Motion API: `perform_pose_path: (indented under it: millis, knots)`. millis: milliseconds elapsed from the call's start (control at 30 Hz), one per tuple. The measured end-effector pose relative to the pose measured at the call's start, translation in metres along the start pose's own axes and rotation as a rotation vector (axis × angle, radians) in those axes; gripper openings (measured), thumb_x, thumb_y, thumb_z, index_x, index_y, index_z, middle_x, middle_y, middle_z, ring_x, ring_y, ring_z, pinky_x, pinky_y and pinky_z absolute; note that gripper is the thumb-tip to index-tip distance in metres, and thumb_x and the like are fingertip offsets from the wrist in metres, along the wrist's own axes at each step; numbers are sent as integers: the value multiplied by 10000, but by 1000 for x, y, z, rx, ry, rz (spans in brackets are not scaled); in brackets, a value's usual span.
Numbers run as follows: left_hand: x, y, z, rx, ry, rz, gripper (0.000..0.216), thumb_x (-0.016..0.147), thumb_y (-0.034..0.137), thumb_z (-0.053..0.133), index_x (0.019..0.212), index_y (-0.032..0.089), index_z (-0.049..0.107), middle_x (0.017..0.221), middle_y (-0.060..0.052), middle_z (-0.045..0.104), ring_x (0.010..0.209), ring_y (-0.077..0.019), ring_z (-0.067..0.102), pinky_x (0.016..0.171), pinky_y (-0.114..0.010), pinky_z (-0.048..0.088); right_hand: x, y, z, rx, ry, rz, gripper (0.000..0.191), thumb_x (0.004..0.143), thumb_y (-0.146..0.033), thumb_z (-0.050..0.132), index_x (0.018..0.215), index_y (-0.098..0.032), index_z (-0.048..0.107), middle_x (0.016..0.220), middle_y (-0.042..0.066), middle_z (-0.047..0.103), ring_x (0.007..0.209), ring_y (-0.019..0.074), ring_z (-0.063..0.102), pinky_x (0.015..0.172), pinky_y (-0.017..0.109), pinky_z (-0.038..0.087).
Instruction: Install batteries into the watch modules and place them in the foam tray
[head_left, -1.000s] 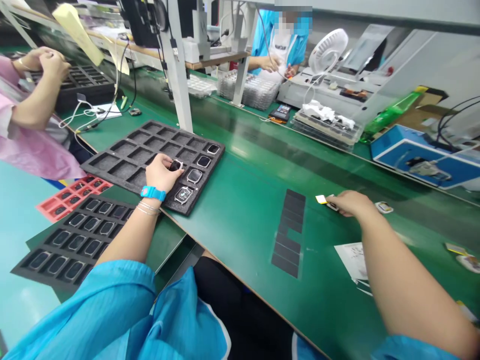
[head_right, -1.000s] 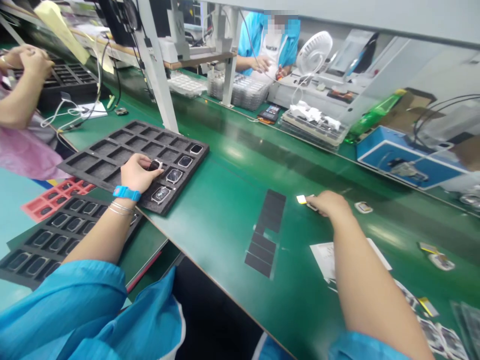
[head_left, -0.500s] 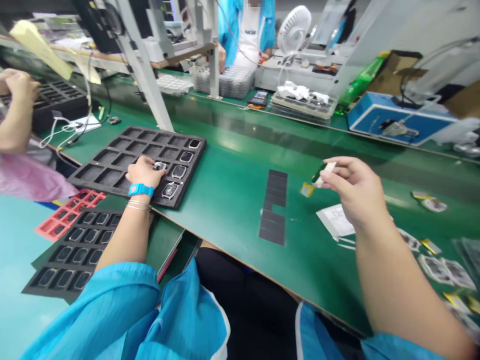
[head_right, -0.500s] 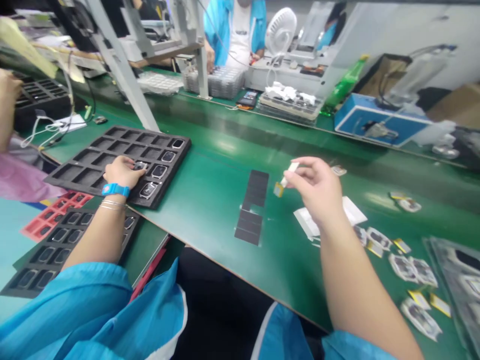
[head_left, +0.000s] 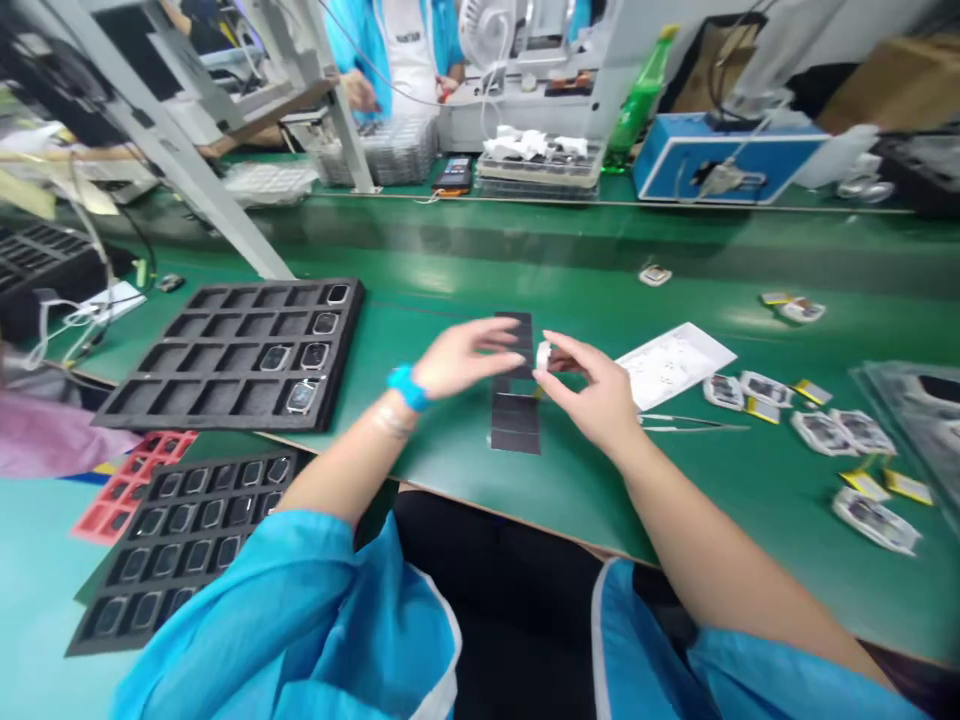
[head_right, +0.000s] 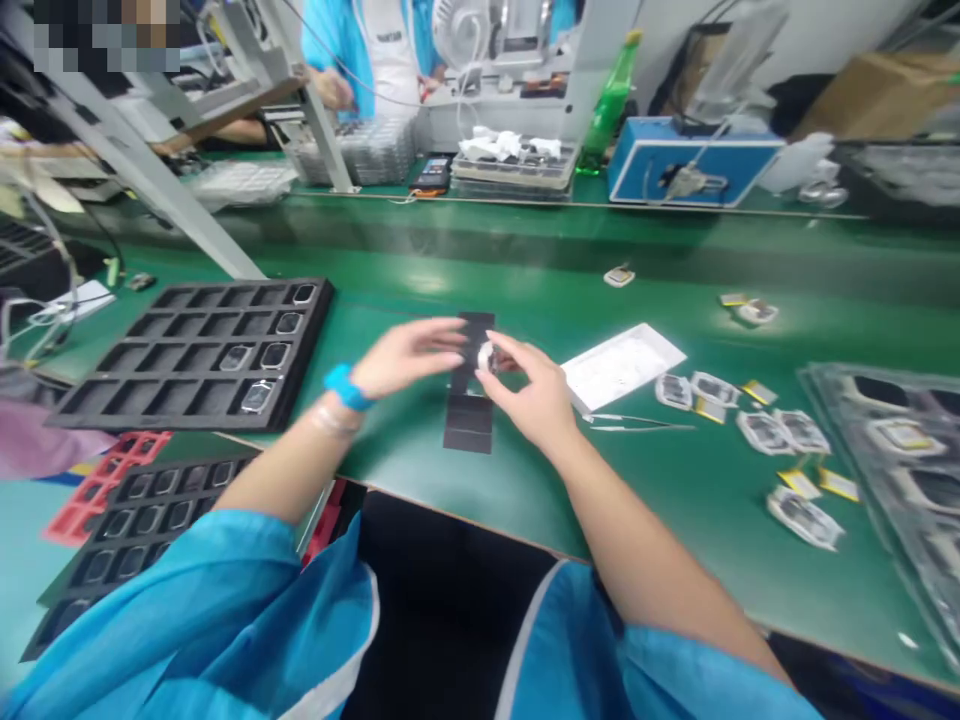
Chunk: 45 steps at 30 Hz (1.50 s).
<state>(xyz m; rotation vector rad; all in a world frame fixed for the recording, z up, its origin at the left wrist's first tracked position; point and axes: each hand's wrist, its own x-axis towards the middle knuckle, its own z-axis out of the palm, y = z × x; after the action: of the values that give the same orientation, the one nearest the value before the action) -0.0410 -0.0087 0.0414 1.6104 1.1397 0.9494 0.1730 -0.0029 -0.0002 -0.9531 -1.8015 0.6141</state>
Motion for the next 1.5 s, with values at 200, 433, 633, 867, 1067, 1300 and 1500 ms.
perform_pose_path:
  millis: [200, 433, 633, 867, 1067, 1300, 1500]
  knots:
    - [24, -38, 38, -566, -139, -125, 725, 527, 376, 930, 1166, 125, 698, 1121, -148, 720, 1087, -310, 668, 996, -507, 489, -8, 7, 9, -68, 11, 23, 463, 799, -323, 688, 1254, -243, 651, 998, 69, 725, 828, 216, 691, 845, 442, 587]
    - [10, -39, 20, -783, -85, -224, 521, 638, 358, 893, 1112, 212, 733, 1125, -82, 727, 1010, -202, 695, 939, -358, 550, -10, -4, 17, 74, 64, 62, 200, 843, -286, 675, 1032, -226, 652, 1063, 73, 717, 963, 200, 690, 850, 376, 593]
    - [10, -36, 26, -719, -44, -146, 561, 553, 236, 927, 1065, 196, 704, 1003, -46, 732, 841, -151, 698, 776, -264, 584, -7, -8, 12, -50, 108, -119, 27, 866, -216, 665, 880, -231, 681, 985, 49, 716, 970, 198, 672, 894, 389, 554]
    - [12, -43, 30, -565, 13, 68, 581, 492, 209, 955, 976, 193, 634, 921, -17, 709, 843, -136, 683, 796, -249, 566, -9, -7, 14, -127, 89, -215, 34, 861, -228, 669, 870, -227, 702, 943, 53, 744, 896, 194, 690, 830, 370, 561]
    - [13, -48, 34, -464, 91, 151, 587, 493, 271, 961, 957, 190, 609, 926, -22, 693, 855, -153, 686, 800, -277, 565, -10, -2, 19, -221, 131, -253, 105, 880, -238, 628, 843, -236, 726, 966, 39, 775, 872, 187, 716, 957, 424, 522]
    - [10, -44, 37, -467, 132, 159, 576, 487, 259, 962, 934, 195, 604, 932, -17, 701, 864, -145, 684, 777, -251, 561, -10, -2, 19, -230, 65, -184, 114, 878, -250, 628, 855, -260, 739, 1031, 21, 771, 897, 186, 709, 1076, 478, 440]
    - [10, -41, 37, -440, 160, 136, 597, 455, 293, 971, 912, 190, 601, 928, -24, 705, 884, -163, 682, 794, -274, 557, -9, -2, 18, -241, 47, -147, 122, 877, -259, 624, 851, -280, 741, 1054, -2, 770, 911, 188, 710, 1107, 510, 414]
